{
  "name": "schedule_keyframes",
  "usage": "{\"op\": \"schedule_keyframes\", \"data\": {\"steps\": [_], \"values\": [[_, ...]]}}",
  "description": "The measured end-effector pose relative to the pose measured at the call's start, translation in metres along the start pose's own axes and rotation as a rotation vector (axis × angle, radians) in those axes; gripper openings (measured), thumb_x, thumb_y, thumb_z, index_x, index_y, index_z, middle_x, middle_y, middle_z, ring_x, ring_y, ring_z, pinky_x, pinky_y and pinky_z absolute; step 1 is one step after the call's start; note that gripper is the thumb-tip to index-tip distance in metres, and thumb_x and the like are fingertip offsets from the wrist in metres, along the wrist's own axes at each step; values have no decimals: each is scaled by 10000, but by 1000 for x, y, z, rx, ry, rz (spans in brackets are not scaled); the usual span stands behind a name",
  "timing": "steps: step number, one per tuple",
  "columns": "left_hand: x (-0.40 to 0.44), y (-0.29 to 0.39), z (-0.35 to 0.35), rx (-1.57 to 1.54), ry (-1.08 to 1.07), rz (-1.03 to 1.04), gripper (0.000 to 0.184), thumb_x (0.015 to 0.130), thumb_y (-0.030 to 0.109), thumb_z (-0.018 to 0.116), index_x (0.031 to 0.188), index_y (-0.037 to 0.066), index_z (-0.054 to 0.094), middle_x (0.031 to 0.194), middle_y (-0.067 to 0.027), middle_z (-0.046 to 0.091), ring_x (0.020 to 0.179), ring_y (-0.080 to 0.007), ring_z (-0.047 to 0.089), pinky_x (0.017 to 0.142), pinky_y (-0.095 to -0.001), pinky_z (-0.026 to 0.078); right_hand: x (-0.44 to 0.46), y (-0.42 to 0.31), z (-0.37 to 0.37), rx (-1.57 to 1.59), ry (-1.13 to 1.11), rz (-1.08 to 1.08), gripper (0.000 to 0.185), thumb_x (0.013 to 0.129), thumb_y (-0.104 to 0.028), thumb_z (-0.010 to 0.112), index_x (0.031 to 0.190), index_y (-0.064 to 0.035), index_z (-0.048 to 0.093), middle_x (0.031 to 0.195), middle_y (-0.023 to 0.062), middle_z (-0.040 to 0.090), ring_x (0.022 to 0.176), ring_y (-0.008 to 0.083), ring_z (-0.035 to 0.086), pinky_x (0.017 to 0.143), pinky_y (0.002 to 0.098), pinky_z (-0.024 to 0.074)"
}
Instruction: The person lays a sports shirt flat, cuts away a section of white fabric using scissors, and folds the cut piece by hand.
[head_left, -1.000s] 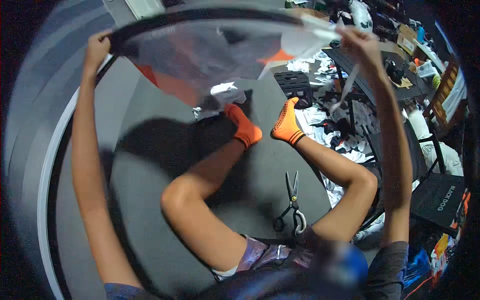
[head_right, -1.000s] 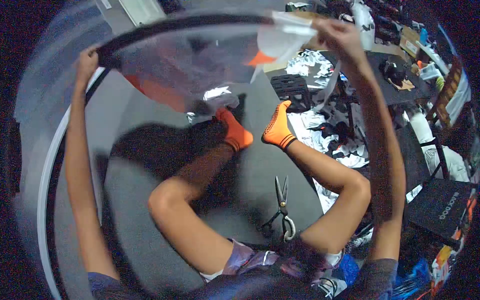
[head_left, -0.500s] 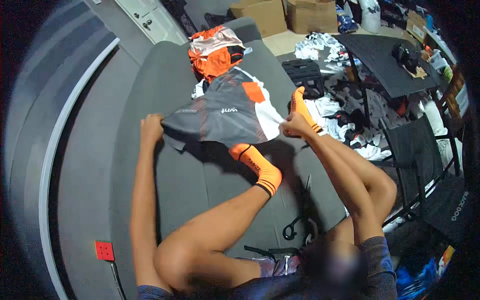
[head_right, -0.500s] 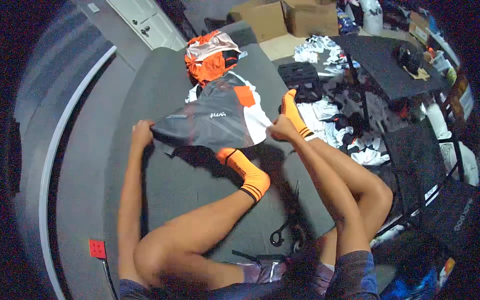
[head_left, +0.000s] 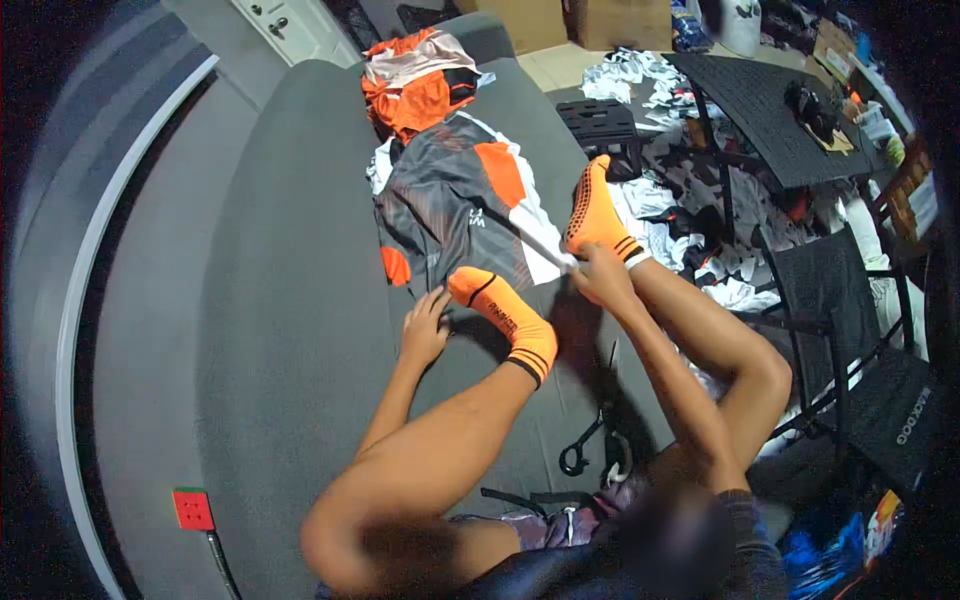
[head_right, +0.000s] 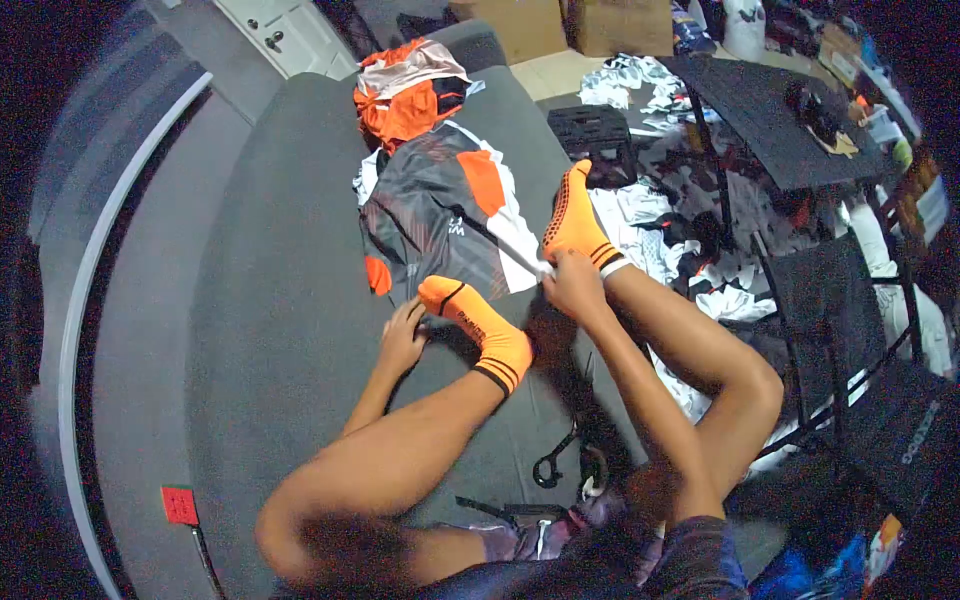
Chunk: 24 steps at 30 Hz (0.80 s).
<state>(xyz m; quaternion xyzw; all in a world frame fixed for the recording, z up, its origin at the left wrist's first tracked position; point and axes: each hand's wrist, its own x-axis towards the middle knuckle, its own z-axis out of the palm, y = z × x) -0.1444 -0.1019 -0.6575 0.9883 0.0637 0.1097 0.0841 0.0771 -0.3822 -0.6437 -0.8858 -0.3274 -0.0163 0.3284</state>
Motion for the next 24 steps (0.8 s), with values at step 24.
{"op": "schedule_keyframes", "data": {"steps": [24], "values": [[-22,73,25,-51,39,-70,378,855,210,503,1226,137,486,1220,-123,506,1127,-278,470,956,-427,381,-261,-166,-323,1222,-480,-918,471,694,-132,654,1040,-35,350,1123,177,386,1021,308,398,828,405,394]]}}
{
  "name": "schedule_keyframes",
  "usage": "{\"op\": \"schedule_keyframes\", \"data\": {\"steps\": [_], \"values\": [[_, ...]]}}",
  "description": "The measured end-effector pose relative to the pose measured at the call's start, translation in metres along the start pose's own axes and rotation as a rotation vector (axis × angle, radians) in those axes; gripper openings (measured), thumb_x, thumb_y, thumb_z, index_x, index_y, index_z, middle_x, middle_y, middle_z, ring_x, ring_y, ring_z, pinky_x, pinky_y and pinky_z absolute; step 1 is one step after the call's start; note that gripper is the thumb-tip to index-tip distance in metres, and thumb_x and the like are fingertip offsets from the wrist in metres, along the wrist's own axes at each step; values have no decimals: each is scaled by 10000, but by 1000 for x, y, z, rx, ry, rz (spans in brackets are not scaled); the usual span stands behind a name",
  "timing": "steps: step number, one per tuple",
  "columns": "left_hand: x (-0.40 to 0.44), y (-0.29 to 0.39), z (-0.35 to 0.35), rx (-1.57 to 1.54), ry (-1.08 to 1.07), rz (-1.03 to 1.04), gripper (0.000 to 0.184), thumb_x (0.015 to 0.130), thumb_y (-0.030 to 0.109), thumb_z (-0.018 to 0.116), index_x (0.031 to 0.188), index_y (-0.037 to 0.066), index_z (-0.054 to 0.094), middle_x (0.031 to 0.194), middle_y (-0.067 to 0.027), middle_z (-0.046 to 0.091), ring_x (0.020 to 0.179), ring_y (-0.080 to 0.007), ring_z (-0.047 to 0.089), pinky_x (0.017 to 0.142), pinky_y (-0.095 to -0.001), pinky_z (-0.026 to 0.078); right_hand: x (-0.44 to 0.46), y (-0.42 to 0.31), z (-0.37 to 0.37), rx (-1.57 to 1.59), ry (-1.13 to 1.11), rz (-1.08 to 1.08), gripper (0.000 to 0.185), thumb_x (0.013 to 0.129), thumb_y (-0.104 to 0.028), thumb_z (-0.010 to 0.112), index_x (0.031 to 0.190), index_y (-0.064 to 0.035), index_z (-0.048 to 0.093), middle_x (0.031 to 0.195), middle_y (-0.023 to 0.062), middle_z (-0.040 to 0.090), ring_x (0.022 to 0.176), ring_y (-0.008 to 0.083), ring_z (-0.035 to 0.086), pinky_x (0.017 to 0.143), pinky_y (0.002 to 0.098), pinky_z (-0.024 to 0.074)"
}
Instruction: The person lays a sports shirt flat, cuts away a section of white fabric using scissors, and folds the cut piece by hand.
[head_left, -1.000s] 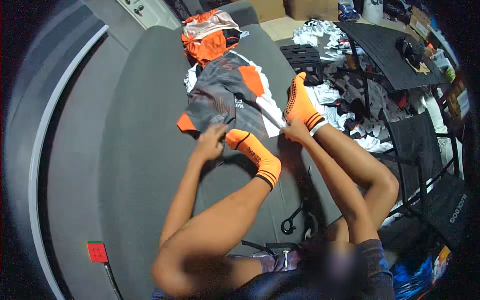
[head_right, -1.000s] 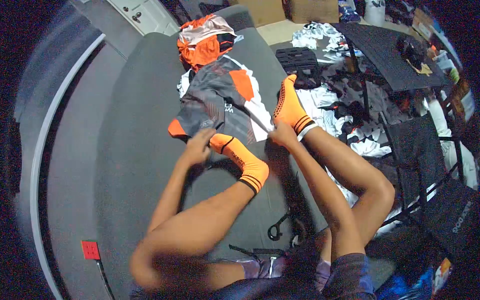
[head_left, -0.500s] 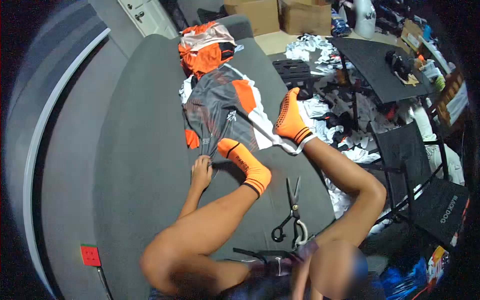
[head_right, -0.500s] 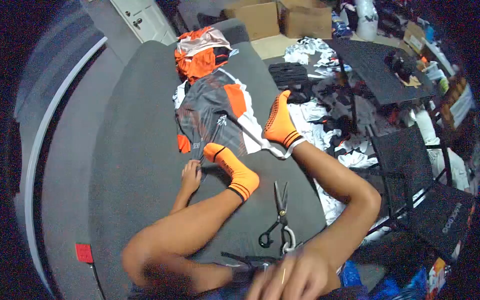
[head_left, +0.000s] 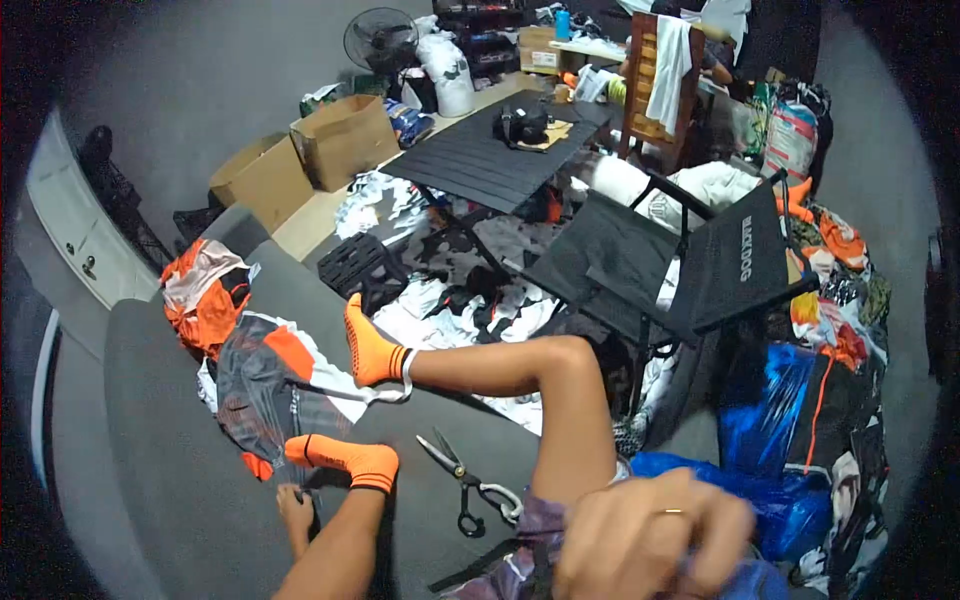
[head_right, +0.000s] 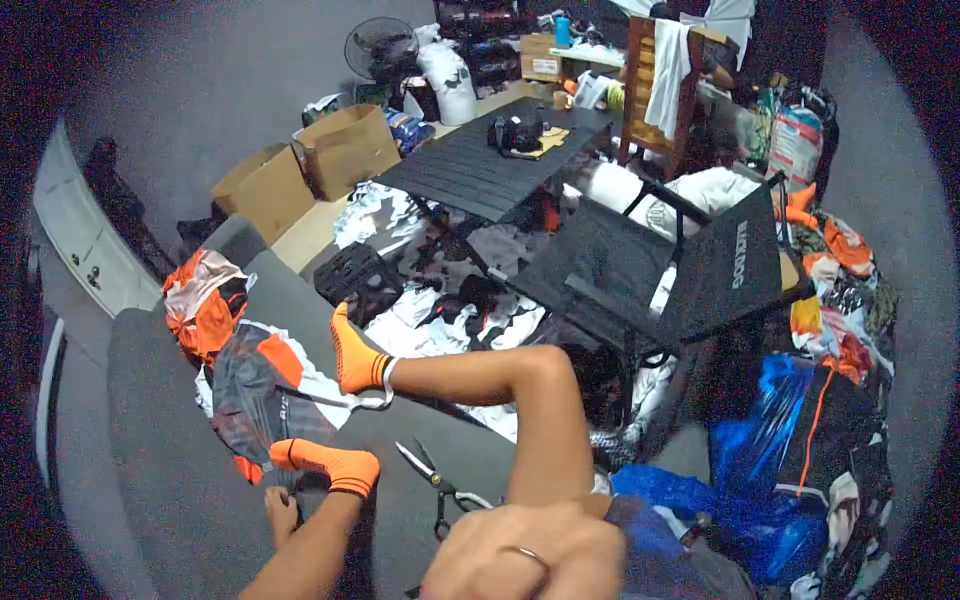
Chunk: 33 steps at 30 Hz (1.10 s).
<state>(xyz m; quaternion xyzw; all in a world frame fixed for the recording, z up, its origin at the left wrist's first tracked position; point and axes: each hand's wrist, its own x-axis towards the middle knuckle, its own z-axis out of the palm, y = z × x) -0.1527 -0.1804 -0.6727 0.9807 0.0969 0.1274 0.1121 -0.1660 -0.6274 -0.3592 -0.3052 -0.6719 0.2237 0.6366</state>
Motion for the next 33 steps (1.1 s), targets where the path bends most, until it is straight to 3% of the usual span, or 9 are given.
{"op": "schedule_keyframes", "data": {"steps": [6,10,14,20,24,25,28,33], "values": [[-61,36,15,-143,-67,63,371,850,198,501,1216,132,492,1206,-124,511,1113,-285,474,949,-426,384,-21,-6,16,-212,243,188,685,629,-151,701,1134,-34,254,1213,177,290,1107,296,316,891,393,354],[-103,45,24,-199,-137,47,366,847,189,500,1209,129,496,1197,-126,514,1103,-289,477,944,-426,387,-24,42,-14,-460,459,388,827,585,-164,733,1196,-33,191,1274,176,225,1165,288,262,934,384,327],[-122,42,25,-207,-163,10,362,844,181,499,1202,125,500,1188,-127,517,1094,-294,480,940,-425,389,-11,170,-105,-761,620,485,970,542,-176,764,1258,-32,127,1334,176,161,1223,280,207,976,375,301],[-123,37,24,-198,-180,-11,355,839,168,497,1191,120,506,1174,-128,522,1080,-301,484,933,-424,393,-21,363,-235,-1042,716,448,1184,476,-195,812,1352,-32,31,1425,175,64,1310,267,126,1039,363,261],[-115,38,25,-193,-182,0,351,836,160,496,1184,117,510,1165,-129,525,1071,-306,487,928,-424,395,-35,412,-266,-1100,738,381,1327,433,-207,843,1414,-31,-32,1485,175,0,1368,259,71,1081,354,234],[-112,39,24,-188,-182,3,350,836,158,496,1183,116,511,1163,-130,526,1069,-307,487,927,-424,396,-35,415,-268,-1100,732,365,1363,422,-210,851,1430,-31,-48,1500,175,-16,1382,257,57,1092,352,227],[-100,40,23,-181,-179,17,347,833,152,495,1178,114,514,1156,-131,528,1062,-311,489,923,-423,397,-23,351,-235,-1018,741,427,1169,490,-203,807,1363,-32,49,1405,157,80,1292,243,140,1031,345,268],[-45,42,17,-131,-102,67,342,829,141,494,1169,110,519,1145,-132,532,1051,-317,493,917,-423,400,-52,111,-73,-548,730,442,848,604,-191,733,1252,-33,210,1246,128,241,1142,219,277,930,333,335]]}}
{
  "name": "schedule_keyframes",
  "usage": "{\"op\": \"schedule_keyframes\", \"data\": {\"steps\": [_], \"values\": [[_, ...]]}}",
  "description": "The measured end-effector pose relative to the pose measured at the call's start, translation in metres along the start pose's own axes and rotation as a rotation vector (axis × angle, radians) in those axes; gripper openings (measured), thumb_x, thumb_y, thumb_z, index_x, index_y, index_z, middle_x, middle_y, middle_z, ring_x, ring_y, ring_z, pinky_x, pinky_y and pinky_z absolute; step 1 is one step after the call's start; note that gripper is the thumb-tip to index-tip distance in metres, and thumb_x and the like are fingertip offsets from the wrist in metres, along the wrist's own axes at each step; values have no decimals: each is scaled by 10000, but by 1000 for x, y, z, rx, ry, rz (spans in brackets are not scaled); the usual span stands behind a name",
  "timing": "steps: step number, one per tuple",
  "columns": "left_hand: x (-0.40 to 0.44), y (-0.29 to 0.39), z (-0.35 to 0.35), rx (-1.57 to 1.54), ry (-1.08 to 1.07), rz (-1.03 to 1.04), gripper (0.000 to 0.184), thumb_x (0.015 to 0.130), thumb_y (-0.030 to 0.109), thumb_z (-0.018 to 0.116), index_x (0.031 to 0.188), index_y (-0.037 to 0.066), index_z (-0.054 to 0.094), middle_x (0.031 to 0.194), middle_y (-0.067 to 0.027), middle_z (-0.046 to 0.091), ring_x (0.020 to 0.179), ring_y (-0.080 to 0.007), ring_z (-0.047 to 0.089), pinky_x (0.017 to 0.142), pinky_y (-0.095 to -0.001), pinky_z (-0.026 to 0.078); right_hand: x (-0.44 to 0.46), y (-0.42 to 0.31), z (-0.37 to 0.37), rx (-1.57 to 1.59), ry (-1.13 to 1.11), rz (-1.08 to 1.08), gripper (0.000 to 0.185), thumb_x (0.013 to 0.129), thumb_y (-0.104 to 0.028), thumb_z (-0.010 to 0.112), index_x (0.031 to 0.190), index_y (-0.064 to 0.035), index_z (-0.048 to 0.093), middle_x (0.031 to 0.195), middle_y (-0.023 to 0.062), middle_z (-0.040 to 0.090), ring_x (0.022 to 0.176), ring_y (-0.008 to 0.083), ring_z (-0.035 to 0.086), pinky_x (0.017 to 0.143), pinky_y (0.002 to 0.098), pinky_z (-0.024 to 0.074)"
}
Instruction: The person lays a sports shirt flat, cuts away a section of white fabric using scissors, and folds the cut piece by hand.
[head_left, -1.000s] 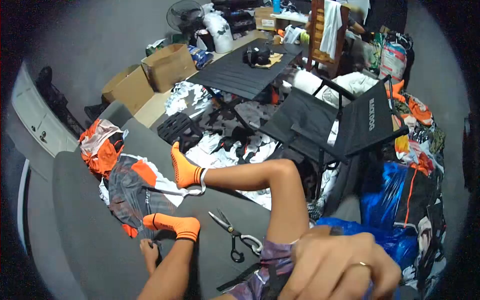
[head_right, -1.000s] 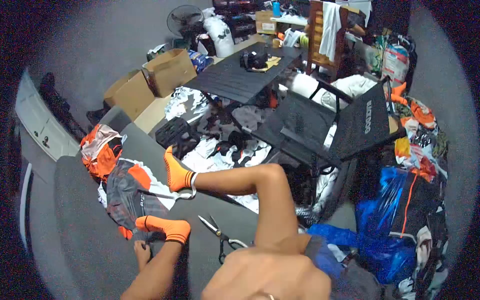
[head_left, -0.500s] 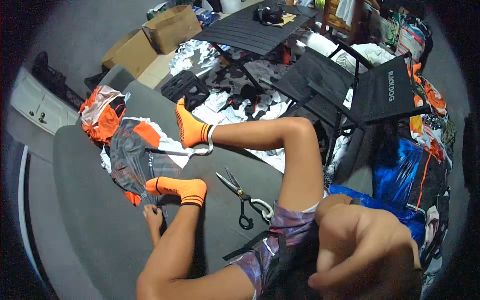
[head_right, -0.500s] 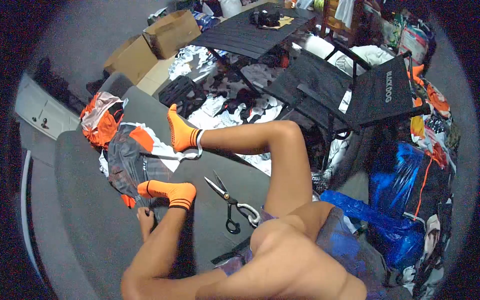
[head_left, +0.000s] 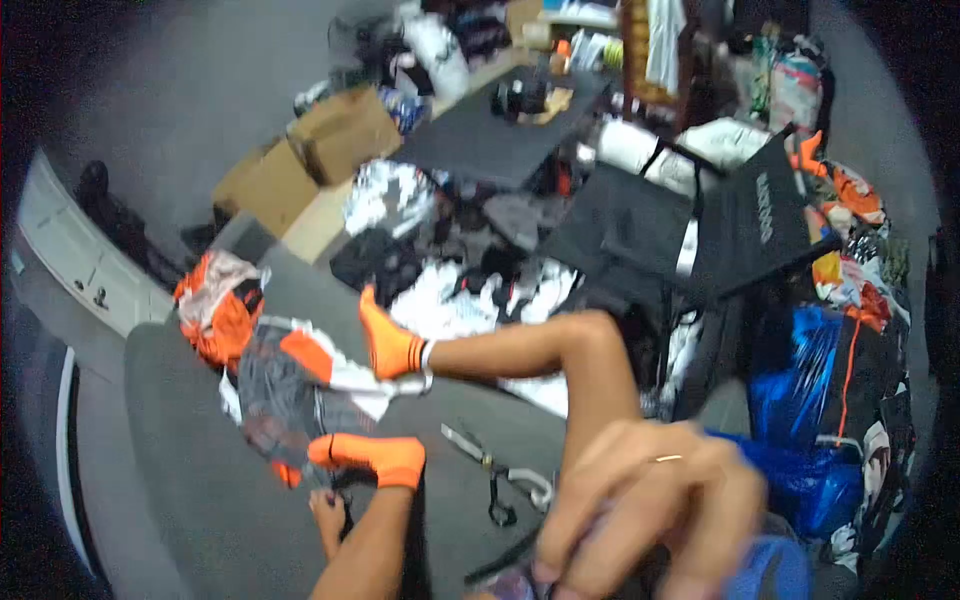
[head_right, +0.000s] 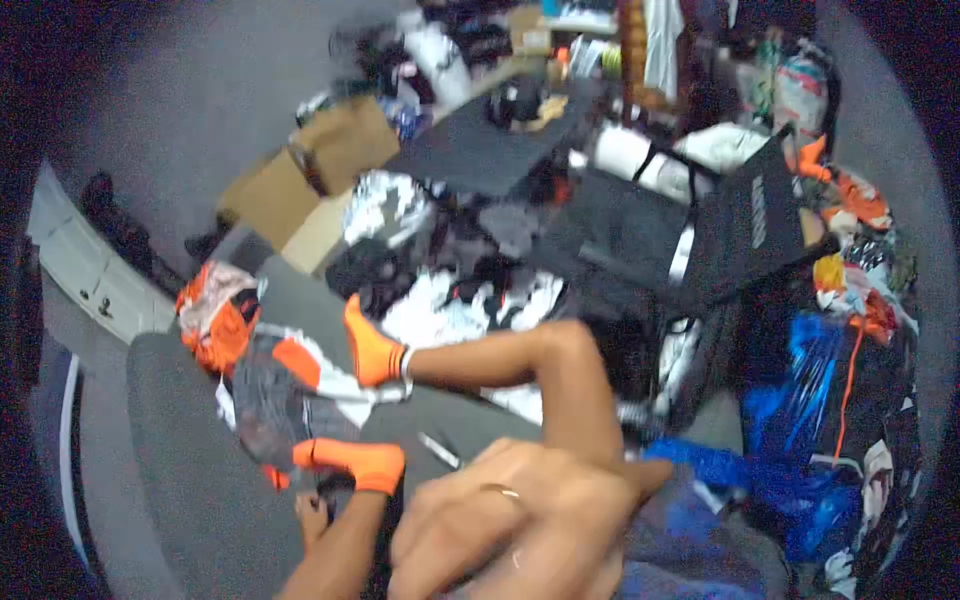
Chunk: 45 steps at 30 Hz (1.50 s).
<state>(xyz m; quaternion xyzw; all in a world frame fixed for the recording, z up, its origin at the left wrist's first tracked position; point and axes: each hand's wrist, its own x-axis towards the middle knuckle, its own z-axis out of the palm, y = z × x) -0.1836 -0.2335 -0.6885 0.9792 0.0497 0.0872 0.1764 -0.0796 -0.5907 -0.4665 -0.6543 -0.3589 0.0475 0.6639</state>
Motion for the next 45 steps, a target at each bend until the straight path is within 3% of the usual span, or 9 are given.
{"op": "schedule_keyframes", "data": {"steps": [3,11,14,18,24,30,36,41,45], "values": [[50,-16,-20,98,75,-19,339,827,135,493,1164,107,522,1138,-133,535,1044,-320,495,914,-422,402,-63,-75,-7,287,-169,82,657,673,-184,689,1185,-34,307,1151,111,337,1052,205,360,869,326,375],[73,-111,-46,229,125,-77,332,821,118,491,1150,101,530,1119,-135,541,1025,-330,500,905,-421,407,-93,-52,42,358,-446,460,198,855,-164,571,1007,-37,565,897,64,594,811,167,580,707,307,483],[51,-125,-44,227,106,-132,330,818,112,490,1145,98,533,1113,-136,543,1018,-333,502,901,-421,409,-82,-11,73,-71,-432,452,187,871,-185,599,893,-3,633,719,28,629,673,96,584,605,254,479],[44,-126,-50,244,95,-170,326,815,103,489,1138,95,537,1103,-137,547,1009,-338,505,896,-420,411,-26,55,109,138,-304,631,206,871,-209,597,894,-6,621,737,12,624,651,71,560,598,236,466],[40,-131,-45,239,98,-190,322,811,91,487,1127,90,543,1090,-138,551,995,-345,509,889,-419,415,80,155,116,-291,-188,168,187,832,-166,592,907,5,606,732,79,629,606,132,577,549,287,467],[37,-146,-45,256,73,-195,318,806,78,485,1117,85,549,1076,-140,556,982,-352,513,882,-418,419,114,226,111,-674,-158,-19,184,756,-77,586,924,-2,577,908,182,589,831,327,582,739,386,471],[35,-140,-72,296,-10,-386,321,810,57,462,1113,86,560,1106,-157,539,994,-361,498,909,-420,404,109,236,111,-776,-157,13,207,749,-64,562,952,-22,561,989,166,549,958,352,516,791,433,448],[69,-42,-116,426,-88,-474,396,836,66,460,1229,81,501,1280,-157,458,1150,-321,439,985,-400,355,109,236,113,-799,-113,10,234,748,-49,559,980,-19,550,1004,156,545,966,351,510,793,434,456],[90,-60,-31,230,251,74,246,751,108,578,993,60,577,1007,-100,545,950,-301,491,844,-454,378,112,231,118,-831,-52,7,204,769,-60,544,969,-15,543,1017,167,538,960,352,515,772,440,466]]}}
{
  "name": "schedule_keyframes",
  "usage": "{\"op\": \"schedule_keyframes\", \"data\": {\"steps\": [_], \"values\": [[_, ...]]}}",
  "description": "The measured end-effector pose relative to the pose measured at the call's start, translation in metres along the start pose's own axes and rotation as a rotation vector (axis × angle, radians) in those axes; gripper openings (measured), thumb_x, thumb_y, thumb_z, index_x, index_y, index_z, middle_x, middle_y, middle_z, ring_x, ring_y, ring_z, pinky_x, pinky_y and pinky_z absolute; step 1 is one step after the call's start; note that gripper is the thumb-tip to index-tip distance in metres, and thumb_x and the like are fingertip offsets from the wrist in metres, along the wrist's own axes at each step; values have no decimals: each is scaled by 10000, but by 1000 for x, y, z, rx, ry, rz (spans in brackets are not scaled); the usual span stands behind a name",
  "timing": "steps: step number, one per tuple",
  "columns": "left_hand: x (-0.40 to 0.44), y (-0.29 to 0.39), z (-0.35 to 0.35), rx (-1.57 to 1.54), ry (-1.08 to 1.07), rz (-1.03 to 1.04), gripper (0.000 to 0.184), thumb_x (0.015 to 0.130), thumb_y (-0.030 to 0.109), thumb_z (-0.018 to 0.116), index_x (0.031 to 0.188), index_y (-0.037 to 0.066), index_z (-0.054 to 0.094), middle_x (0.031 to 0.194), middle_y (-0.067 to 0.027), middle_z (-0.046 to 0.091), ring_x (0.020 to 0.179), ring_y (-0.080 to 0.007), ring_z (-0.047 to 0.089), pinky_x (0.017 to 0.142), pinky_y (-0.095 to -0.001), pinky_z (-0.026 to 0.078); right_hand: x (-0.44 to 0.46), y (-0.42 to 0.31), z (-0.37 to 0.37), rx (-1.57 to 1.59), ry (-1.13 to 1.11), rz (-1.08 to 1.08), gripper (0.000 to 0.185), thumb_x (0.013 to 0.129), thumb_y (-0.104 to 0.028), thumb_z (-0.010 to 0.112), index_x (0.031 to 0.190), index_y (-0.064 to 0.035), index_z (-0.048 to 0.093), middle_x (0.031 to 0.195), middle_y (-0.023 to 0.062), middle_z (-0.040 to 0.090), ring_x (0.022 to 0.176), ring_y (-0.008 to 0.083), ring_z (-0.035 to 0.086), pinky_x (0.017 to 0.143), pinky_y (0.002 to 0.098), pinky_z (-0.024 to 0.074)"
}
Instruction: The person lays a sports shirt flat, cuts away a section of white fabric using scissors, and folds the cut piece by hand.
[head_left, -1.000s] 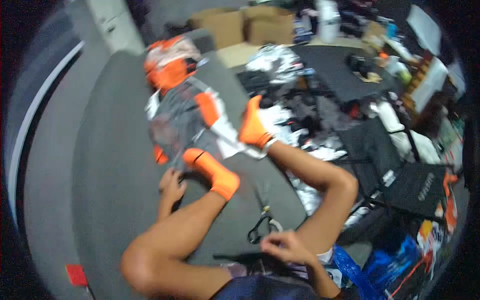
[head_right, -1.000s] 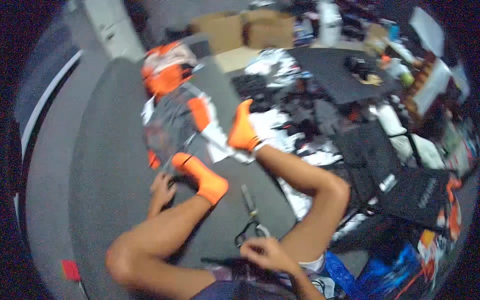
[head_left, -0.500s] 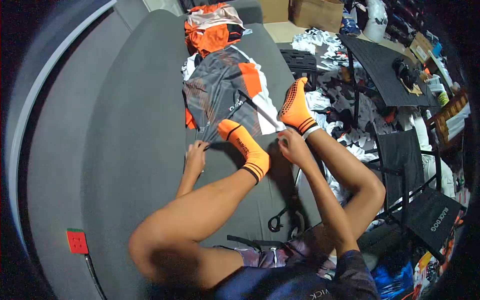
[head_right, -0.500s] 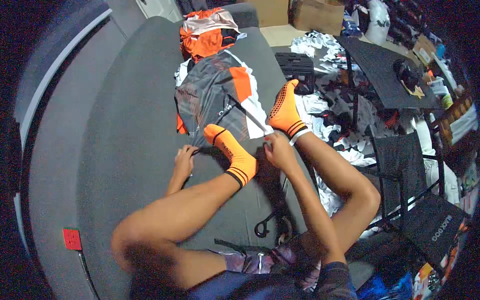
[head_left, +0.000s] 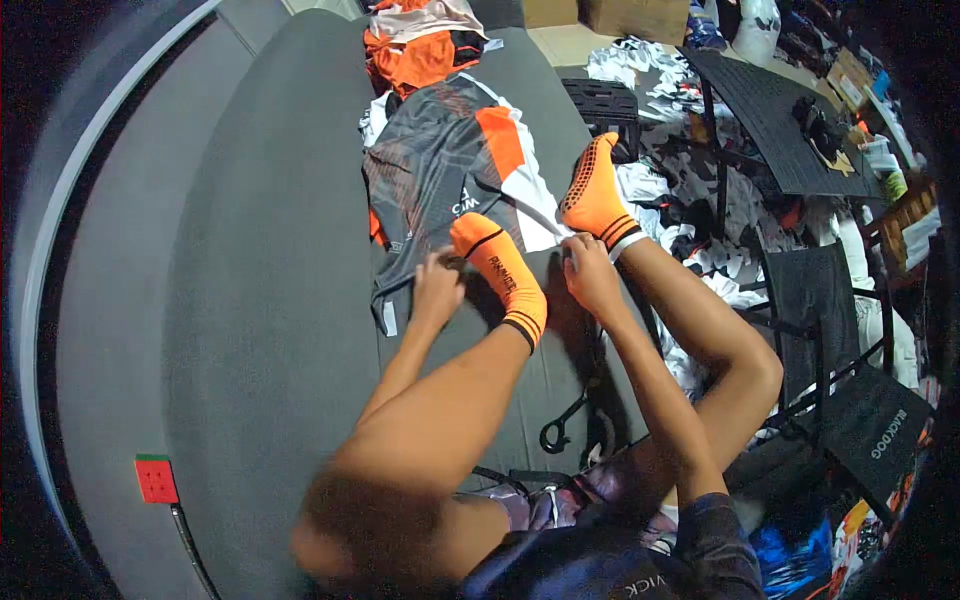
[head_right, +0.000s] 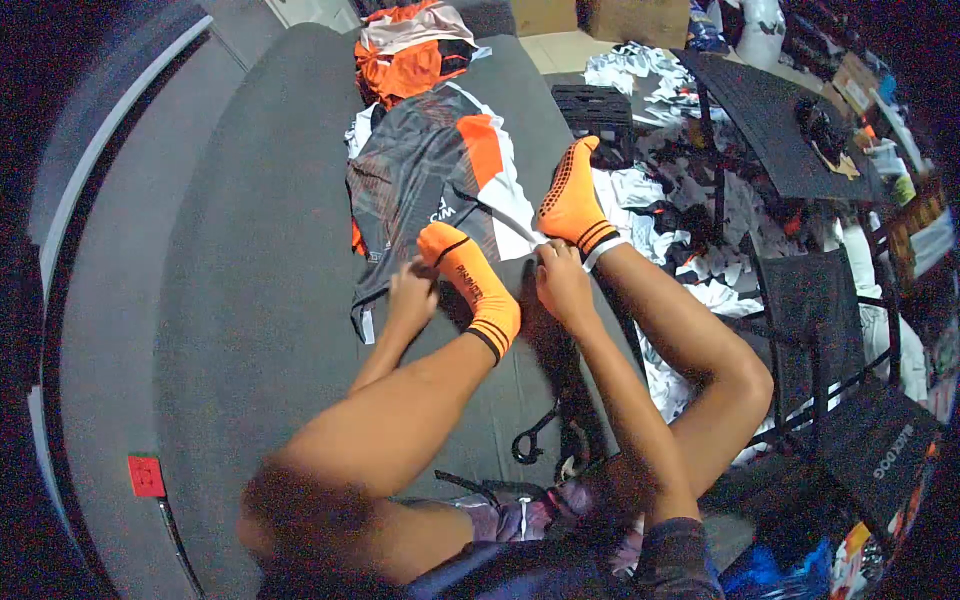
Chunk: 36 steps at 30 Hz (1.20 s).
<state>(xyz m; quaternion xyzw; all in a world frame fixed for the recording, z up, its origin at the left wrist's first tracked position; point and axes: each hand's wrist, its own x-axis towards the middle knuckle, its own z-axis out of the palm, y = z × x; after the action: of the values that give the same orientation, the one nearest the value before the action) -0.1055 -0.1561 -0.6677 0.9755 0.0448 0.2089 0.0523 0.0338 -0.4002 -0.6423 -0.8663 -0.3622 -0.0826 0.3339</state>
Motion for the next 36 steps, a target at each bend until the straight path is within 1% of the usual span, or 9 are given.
{"op": "schedule_keyframes", "data": {"steps": [5,10,13,17,19,23,25,35,36], "values": [[21,10,31,-123,50,-271,216,757,108,577,965,49,589,1008,-110,548,951,-305,491,821,-438,380,3,17,5,-182,-5,115,138,818,-111,504,918,-20,535,960,190,553,854,359,570,692,462,485],[6,4,21,-88,-46,-132,191,751,86,585,937,43,584,969,-116,544,917,-308,495,782,-440,370,3,33,5,-182,-57,138,139,841,-145,472,908,-35,523,859,189,583,724,368,600,627,482,487],[-17,16,14,-15,-50,-109,189,747,82,596,931,44,582,949,-111,541,903,-305,497,772,-440,365,-4,39,3,-187,-75,169,136,808,-185,575,886,-74,586,769,152,618,714,356,612,646,472,483],[-14,39,-18,-91,-176,-43,235,761,112,590,991,69,589,983,-84,513,992,-270,495,836,-394,356,-8,42,-6,-195,-158,210,116,789,-193,591,799,-80,617,748,155,628,720,354,619,638,469,488],[38,60,-33,-76,81,-45,251,765,117,593,1012,75,583,1055,-108,460,1036,-288,463,869,-383,340,-9,40,-15,-199,-140,214,116,782,-191,594,780,-78,621,745,157,628,715,356,619,637,470,489],[148,96,-41,-56,878,-200,286,772,127,600,1054,89,572,1200,-156,355,1124,-324,398,936,-362,309,-18,42,-30,-215,-123,219,115,763,-181,600,741,-72,630,737,162,626,704,359,619,634,472,491],[185,107,-40,-64,1166,-244,304,776,132,603,1076,95,567,1273,-180,302,1168,-342,365,969,-352,293,-24,46,-32,-208,-87,248,103,753,-166,600,738,-69,633,735,165,623,700,361,618,633,473,493],[182,105,-47,-73,1215,-208,363,802,160,594,1158,114,538,1441,-218,209,1276,-379,295,1055,-343,251,-53,39,-46,-188,-79,358,101,746,-153,599,763,-60,633,805,181,639,744,357,630,666,462,504],[166,101,-52,-76,1082,-157,366,805,163,590,1163,115,535,1439,-214,216,1275,-378,297,1055,-346,251,-55,36,-50,-215,-120,404,107,749,-150,592,771,-54,634,818,183,643,760,354,633,676,459,506]]}}
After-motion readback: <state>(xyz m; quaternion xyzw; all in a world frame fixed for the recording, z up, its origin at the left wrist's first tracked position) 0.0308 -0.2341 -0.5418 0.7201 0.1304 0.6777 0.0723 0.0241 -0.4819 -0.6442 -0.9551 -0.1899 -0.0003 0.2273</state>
